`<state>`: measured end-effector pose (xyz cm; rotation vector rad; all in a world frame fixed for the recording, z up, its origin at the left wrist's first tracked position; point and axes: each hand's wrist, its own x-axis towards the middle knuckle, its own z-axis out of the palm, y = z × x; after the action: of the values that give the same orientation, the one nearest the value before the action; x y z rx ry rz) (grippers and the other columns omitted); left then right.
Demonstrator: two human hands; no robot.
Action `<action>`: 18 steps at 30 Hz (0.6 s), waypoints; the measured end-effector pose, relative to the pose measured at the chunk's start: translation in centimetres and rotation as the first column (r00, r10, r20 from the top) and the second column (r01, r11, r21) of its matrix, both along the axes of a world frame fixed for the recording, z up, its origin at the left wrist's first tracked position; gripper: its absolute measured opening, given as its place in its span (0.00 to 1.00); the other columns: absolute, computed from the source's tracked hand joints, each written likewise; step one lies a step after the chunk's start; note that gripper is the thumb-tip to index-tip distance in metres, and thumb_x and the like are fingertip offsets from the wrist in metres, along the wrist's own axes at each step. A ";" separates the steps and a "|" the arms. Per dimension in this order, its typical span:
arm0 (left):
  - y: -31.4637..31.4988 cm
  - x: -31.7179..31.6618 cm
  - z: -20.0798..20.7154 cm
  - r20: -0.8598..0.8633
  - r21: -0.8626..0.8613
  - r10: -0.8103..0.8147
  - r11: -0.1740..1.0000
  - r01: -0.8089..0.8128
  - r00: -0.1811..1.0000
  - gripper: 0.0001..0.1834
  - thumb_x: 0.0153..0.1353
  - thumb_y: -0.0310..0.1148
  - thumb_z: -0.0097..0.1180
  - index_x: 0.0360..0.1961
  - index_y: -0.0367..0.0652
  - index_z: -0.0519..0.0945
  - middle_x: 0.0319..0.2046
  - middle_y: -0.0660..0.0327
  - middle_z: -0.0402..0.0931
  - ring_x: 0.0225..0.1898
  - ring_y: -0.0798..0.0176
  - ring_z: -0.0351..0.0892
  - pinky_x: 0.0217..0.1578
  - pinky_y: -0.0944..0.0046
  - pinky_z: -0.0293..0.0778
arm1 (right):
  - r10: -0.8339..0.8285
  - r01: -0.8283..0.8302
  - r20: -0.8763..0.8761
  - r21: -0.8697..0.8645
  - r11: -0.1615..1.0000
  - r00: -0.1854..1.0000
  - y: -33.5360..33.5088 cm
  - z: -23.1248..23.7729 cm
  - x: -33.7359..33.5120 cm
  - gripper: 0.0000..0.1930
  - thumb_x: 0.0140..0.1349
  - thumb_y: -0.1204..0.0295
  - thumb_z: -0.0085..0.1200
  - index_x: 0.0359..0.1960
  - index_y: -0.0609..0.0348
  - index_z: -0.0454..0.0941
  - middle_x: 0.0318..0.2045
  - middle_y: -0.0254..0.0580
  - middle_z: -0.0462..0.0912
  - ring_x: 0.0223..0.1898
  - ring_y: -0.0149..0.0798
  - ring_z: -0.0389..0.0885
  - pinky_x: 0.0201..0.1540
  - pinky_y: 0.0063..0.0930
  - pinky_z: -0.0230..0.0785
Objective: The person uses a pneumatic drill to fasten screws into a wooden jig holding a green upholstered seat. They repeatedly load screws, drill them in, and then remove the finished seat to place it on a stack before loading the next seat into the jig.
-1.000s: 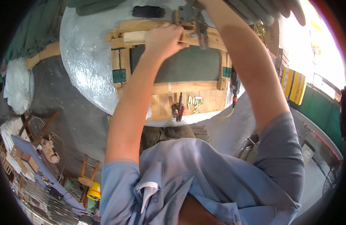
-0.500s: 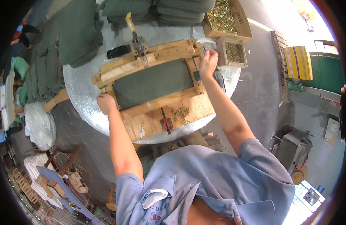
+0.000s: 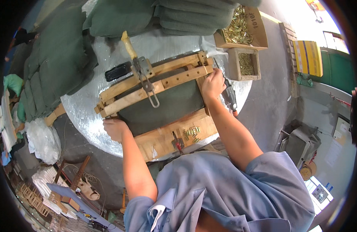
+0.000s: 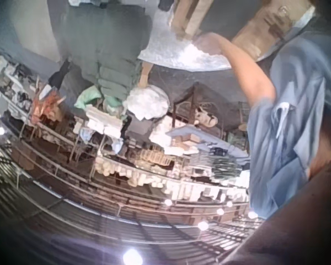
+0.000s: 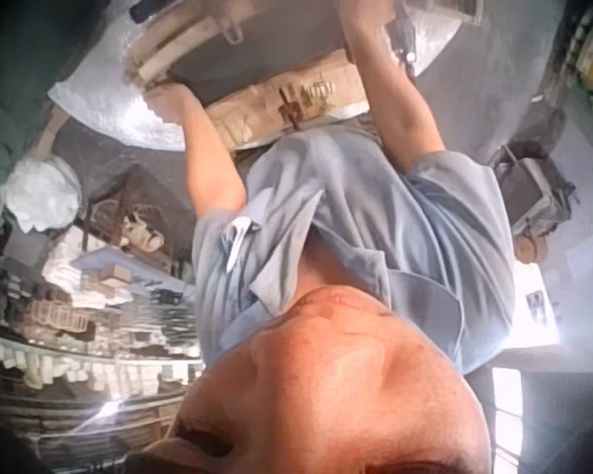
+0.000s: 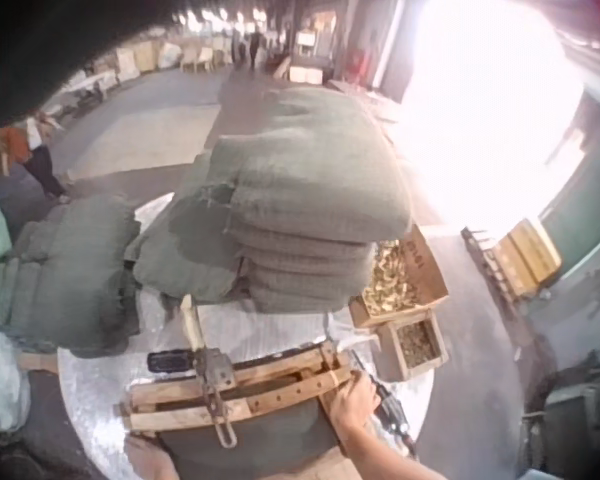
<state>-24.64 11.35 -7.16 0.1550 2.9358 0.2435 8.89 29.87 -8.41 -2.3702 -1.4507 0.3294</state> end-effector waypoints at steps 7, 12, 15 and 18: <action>-0.6 -0.4 -0.9 -0.041 -0.010 0.013 1.000 -0.013 0.999 0.29 0.81 0.49 0.27 0.52 0.40 0.79 0.51 0.44 0.82 0.51 0.33 0.83 0.49 0.33 0.79 | 0.022 -0.022 0.047 0.002 1.000 0.999 0.4 0.2 -0.2 0.14 0.78 0.64 0.42 0.57 0.51 0.76 0.53 0.39 0.85 0.58 0.49 0.79 0.61 0.49 0.63; 0.7 -0.1 0.3 -0.037 -0.087 -0.076 0.994 0.072 0.996 0.31 0.82 0.47 0.26 0.52 0.36 0.79 0.51 0.43 0.82 0.52 0.33 0.83 0.50 0.33 0.79 | 0.042 -0.043 -0.014 -0.011 0.999 0.999 0.2 -0.6 0.3 0.15 0.77 0.63 0.42 0.57 0.52 0.76 0.53 0.44 0.85 0.58 0.52 0.79 0.60 0.51 0.65; 1.2 -0.4 0.8 -0.002 -0.053 -0.019 0.998 0.019 1.000 0.30 0.82 0.47 0.26 0.53 0.35 0.79 0.51 0.42 0.82 0.52 0.32 0.83 0.51 0.34 0.80 | 0.031 -0.029 -0.050 0.040 0.999 0.998 0.3 0.0 -0.4 0.14 0.76 0.63 0.44 0.56 0.50 0.76 0.52 0.43 0.85 0.57 0.51 0.79 0.60 0.51 0.63; 1.3 0.2 1.4 -0.016 -0.015 -0.023 1.000 0.023 1.000 0.30 0.82 0.47 0.26 0.55 0.35 0.78 0.52 0.43 0.82 0.52 0.33 0.83 0.51 0.35 0.80 | 0.020 -0.017 -0.018 0.129 0.992 1.000 -1.3 0.0 -1.3 0.13 0.76 0.64 0.45 0.56 0.49 0.76 0.51 0.41 0.84 0.56 0.49 0.79 0.61 0.49 0.61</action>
<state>-24.43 12.64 -5.80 0.1899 2.9489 0.2183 7.55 28.57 -8.45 -2.2473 -1.4413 0.2543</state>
